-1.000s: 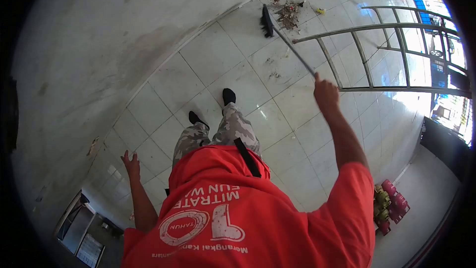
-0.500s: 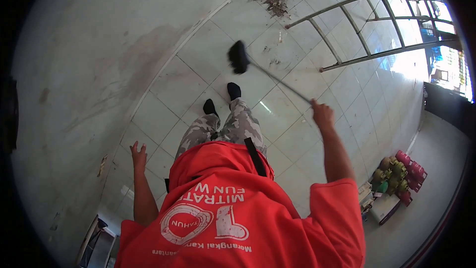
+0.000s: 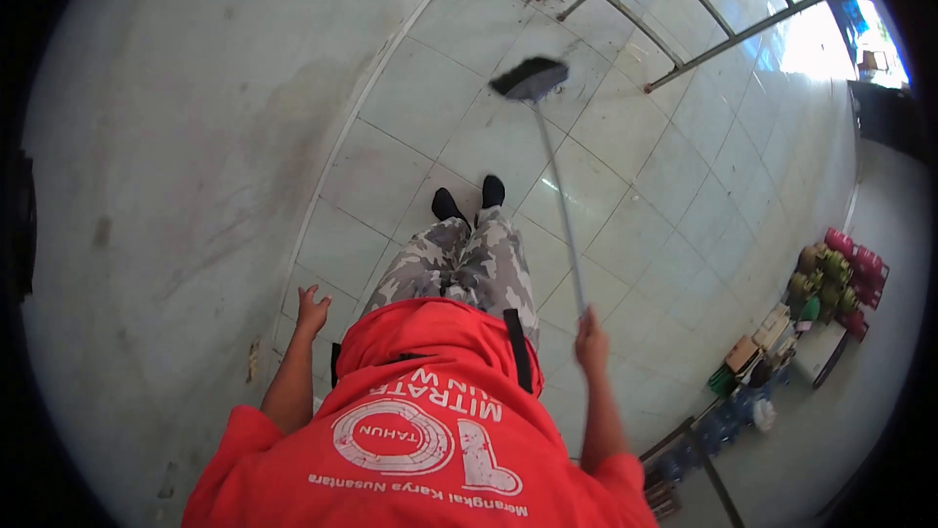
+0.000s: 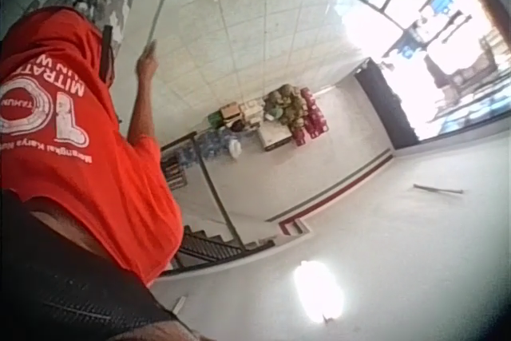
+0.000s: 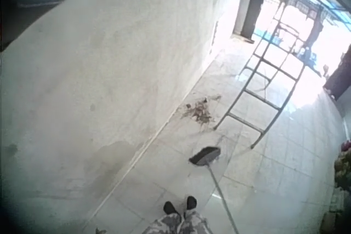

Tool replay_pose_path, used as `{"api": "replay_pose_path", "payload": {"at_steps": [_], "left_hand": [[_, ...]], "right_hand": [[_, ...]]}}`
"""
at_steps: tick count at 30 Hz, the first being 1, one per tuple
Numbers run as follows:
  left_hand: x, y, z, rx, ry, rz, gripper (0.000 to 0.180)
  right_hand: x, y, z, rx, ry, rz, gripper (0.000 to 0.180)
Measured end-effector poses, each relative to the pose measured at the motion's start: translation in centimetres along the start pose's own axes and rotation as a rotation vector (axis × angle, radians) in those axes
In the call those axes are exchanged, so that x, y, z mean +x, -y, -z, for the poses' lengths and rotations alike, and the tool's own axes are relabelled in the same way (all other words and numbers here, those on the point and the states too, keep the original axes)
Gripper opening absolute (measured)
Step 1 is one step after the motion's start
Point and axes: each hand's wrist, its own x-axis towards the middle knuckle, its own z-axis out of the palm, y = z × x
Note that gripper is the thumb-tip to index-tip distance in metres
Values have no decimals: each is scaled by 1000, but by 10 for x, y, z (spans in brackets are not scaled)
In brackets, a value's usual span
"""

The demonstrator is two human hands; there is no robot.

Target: Sweeping dirt and debris on a tiled floor using a broom.

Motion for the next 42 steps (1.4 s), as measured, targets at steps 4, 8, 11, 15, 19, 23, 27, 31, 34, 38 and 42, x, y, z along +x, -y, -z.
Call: {"api": "replay_pose_path", "payload": {"at_steps": [4,8,11,15,19,23,27,31,34,38,42], "left_hand": [[10,-40,31,-279,165,-29,53],[21,-57,53,-202,119,-113,51],[38,-69,68,-133,46,-151,52],[63,-108,81,-97,-11,-314,51],[64,-136,83,-234,-38,-485,49],[49,-112,54,-304,-69,-490,51],[20,-46,6,-217,25,-373,56],[-7,7,-19,-183,123,-208,58],[-4,15,-15,-196,118,-85,57],[18,-10,11,-110,83,-178,54],[32,-42,21,-292,66,-131,50]], "right_hand": [[-104,-13,-98,2,305,-351,41],[-115,-30,-163,184,294,-281,49],[-41,-13,-182,-90,345,-348,49],[146,44,-184,29,154,-173,44],[202,61,-173,77,-45,-14,42],[62,9,-184,15,150,-107,57],[-85,-54,-207,-25,184,-109,49],[-55,-37,-218,-88,313,-272,48],[102,31,-215,-6,213,-205,44],[232,91,-184,115,-124,89,42],[96,39,-165,-3,155,-105,59]]}}
